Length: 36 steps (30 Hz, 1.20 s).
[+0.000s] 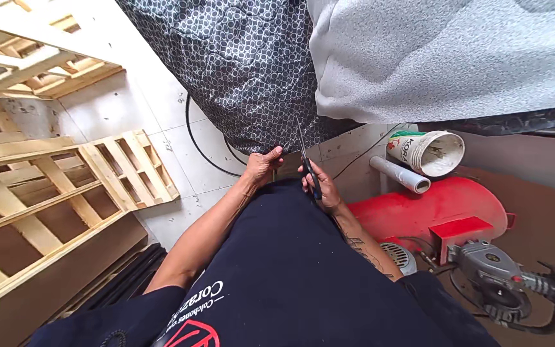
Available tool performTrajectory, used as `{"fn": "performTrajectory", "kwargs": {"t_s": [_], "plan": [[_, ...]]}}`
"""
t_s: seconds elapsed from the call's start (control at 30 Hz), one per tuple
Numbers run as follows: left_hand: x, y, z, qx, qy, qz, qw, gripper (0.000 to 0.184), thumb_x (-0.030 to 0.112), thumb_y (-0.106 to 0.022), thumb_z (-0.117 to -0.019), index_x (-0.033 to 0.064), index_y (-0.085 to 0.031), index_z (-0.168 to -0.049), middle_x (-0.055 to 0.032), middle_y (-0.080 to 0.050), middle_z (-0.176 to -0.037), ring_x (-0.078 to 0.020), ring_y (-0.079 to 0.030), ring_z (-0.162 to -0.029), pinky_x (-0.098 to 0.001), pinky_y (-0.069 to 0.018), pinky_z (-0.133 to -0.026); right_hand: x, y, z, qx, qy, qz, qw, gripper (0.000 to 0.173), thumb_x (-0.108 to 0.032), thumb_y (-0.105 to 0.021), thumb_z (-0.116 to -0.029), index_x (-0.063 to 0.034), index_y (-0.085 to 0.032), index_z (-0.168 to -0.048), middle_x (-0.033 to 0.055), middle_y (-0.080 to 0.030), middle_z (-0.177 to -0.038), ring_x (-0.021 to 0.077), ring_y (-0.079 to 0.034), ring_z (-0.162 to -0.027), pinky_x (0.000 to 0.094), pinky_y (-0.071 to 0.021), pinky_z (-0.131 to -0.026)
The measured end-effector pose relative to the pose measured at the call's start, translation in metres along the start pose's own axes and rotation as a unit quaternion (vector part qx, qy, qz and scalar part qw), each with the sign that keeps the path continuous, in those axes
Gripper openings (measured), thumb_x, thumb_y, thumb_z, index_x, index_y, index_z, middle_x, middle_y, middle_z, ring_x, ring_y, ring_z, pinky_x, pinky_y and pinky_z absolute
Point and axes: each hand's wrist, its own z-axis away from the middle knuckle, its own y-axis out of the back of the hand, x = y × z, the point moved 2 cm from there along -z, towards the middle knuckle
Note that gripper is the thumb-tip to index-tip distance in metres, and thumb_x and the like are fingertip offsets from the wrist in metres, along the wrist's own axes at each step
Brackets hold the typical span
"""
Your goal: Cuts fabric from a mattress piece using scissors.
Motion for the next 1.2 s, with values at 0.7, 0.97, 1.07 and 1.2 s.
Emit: {"fn": "performTrajectory", "kwargs": {"t_s": [0.7, 0.97, 1.07, 1.2], "plan": [[0.031, 0.022, 0.005, -0.052, -0.077, -0.17, 0.981, 0.023, -0.001, -0.075, -0.0875, -0.0008, -0.065, -0.108, -0.0046, -0.077, -0.089, -0.0156, -0.075, -0.078, -0.0335, -0.0644, -0.078, -0.038, -0.011, -0.067, 0.029, 0.004, 0.032, 0.999, 0.049, -0.009, -0.052, -0.1031, 0.0043, -0.045, -0.149, 0.0057, -0.066, -0.113, 0.0065, -0.059, -0.076, 0.0214, -0.0515, -0.064], [0.052, 0.039, 0.012, -0.057, -0.101, -0.23, 0.966, 0.026, 0.002, -0.078, -0.0858, 0.0011, -0.067, -0.11, -0.0006, -0.077, -0.095, -0.0125, -0.075, -0.086, -0.0341, -0.0634, -0.087, -0.054, -0.025, -0.089, 0.039, -0.003, 0.037, 0.999, 0.05, -0.008, -0.052, -0.1026, 0.0045, -0.043, -0.15, 0.0058, -0.066, -0.11, 0.0063, -0.059, -0.072, 0.0217, -0.0516, -0.06], [0.057, 0.046, 0.014, -0.062, -0.116, -0.205, 0.97, 0.03, -0.001, -0.078, -0.0843, 0.0016, -0.066, -0.111, -0.0012, -0.078, -0.096, -0.0138, -0.075, -0.087, -0.035, -0.0636, -0.086, -0.064, -0.033, -0.108, 0.048, -0.007, 0.028, 0.998, 0.05, -0.009, -0.053, -0.103, 0.0033, -0.043, -0.15, 0.0062, -0.067, -0.107, 0.0071, -0.059, -0.07, 0.0219, -0.0515, -0.059], [0.072, 0.056, 0.017, -0.055, -0.131, -0.233, 0.962, 0.039, -0.001, -0.082, -0.0807, 0.0012, -0.065, -0.116, -0.0007, -0.077, -0.103, -0.0114, -0.074, -0.098, -0.0339, -0.0606, -0.096, -0.067, -0.033, -0.113, 0.055, 0.012, 0.061, 0.997, 0.051, -0.003, -0.058, -0.099, 0.0066, -0.046, -0.148, 0.0078, -0.068, -0.108, 0.0079, -0.061, -0.071, 0.0229, -0.0541, -0.059]]}}
